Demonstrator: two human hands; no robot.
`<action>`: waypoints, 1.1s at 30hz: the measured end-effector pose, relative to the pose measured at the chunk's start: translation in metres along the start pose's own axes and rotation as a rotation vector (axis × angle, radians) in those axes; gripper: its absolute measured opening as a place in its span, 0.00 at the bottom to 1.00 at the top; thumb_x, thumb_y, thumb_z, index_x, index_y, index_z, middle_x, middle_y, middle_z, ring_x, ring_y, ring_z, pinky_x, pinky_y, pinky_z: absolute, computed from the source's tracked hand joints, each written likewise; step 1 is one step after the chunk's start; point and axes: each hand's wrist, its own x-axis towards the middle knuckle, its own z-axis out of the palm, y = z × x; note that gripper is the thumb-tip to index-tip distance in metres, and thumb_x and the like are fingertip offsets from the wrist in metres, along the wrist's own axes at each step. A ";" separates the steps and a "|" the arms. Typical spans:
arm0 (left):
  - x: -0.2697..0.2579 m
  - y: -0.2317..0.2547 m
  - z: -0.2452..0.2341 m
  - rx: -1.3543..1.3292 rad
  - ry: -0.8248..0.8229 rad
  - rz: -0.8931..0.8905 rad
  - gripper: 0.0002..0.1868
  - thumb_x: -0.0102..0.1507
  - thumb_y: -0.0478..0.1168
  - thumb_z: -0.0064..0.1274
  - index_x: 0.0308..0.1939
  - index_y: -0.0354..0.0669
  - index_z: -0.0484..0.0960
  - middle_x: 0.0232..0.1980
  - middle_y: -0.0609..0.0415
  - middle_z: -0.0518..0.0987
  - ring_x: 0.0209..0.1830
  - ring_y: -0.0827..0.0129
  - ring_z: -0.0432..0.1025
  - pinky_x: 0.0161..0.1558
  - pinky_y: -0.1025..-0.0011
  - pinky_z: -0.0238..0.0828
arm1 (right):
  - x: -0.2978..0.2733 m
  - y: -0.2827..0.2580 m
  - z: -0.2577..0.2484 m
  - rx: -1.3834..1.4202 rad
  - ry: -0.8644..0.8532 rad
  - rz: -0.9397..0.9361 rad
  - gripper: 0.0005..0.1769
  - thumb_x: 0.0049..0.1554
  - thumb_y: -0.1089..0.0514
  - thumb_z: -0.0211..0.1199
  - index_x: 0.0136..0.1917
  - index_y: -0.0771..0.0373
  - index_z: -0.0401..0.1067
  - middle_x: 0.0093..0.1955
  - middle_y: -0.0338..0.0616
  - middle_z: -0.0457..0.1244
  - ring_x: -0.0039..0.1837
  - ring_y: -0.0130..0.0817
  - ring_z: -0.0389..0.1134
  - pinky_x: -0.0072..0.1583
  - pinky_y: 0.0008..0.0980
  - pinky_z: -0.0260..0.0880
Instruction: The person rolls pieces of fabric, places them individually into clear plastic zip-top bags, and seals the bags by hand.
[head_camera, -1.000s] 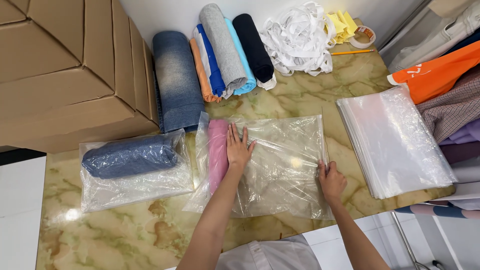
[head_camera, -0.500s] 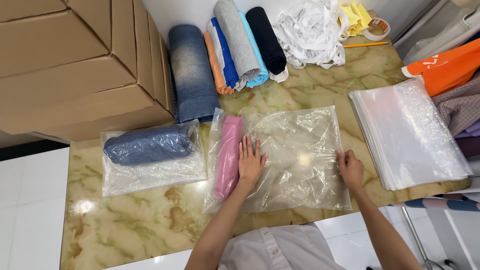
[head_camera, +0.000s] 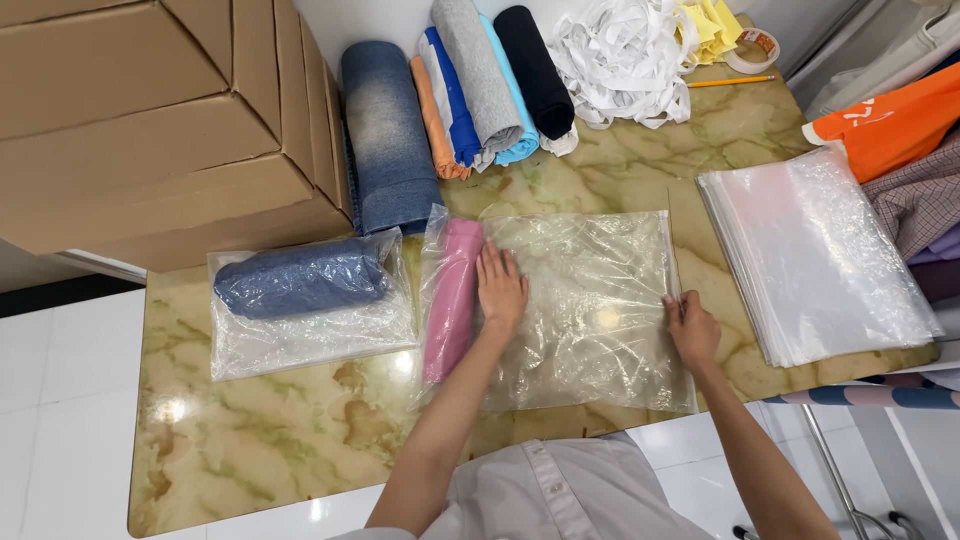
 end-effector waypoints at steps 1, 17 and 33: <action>0.004 -0.007 0.001 0.001 0.002 -0.003 0.36 0.70 0.60 0.36 0.75 0.42 0.57 0.82 0.33 0.44 0.83 0.49 0.38 0.79 0.51 0.23 | 0.002 0.001 -0.003 0.002 0.000 -0.003 0.21 0.69 0.35 0.49 0.56 0.54 0.64 0.42 0.58 0.71 0.53 0.64 0.73 0.56 0.59 0.70; -0.003 -0.021 -0.022 0.234 0.019 0.095 0.38 0.71 0.63 0.27 0.76 0.40 0.55 0.83 0.39 0.43 0.84 0.51 0.30 0.81 0.55 0.19 | 0.012 -0.024 0.004 -0.124 0.186 0.100 0.17 0.71 0.42 0.48 0.53 0.57 0.63 0.45 0.59 0.70 0.48 0.64 0.73 0.50 0.60 0.72; -0.011 -0.012 0.026 -0.140 0.256 0.103 0.40 0.70 0.64 0.28 0.74 0.35 0.57 0.80 0.30 0.48 0.83 0.46 0.40 0.81 0.53 0.26 | 0.018 0.031 0.033 -0.176 0.556 -0.171 0.18 0.71 0.44 0.59 0.46 0.57 0.65 0.38 0.47 0.64 0.48 0.49 0.68 0.51 0.45 0.69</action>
